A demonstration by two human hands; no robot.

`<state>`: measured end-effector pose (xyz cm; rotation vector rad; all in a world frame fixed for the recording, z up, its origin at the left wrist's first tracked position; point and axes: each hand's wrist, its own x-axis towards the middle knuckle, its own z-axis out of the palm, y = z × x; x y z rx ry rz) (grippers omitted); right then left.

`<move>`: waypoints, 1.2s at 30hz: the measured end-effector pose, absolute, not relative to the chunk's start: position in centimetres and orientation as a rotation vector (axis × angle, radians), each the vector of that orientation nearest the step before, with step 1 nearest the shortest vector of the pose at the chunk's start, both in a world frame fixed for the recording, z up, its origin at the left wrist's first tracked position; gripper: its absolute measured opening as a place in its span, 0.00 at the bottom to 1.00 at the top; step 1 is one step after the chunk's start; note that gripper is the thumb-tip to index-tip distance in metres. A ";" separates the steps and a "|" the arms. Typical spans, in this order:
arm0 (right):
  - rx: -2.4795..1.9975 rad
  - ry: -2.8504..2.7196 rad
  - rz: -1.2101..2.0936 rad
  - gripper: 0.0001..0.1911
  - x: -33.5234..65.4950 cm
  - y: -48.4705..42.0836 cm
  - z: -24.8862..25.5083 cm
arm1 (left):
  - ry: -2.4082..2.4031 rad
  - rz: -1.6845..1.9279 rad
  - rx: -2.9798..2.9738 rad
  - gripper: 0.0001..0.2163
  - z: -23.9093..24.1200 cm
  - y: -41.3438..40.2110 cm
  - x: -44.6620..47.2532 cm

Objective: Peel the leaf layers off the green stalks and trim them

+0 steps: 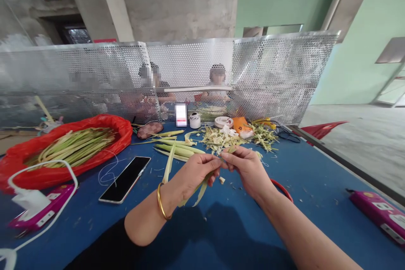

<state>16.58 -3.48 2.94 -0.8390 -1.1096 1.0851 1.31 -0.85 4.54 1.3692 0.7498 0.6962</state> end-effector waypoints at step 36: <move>-0.992 -2.006 1.095 0.16 -17.1 13.1 -0.5 | 0.880 1.274 0.245 0.18 -3.9 -10.7 -18.2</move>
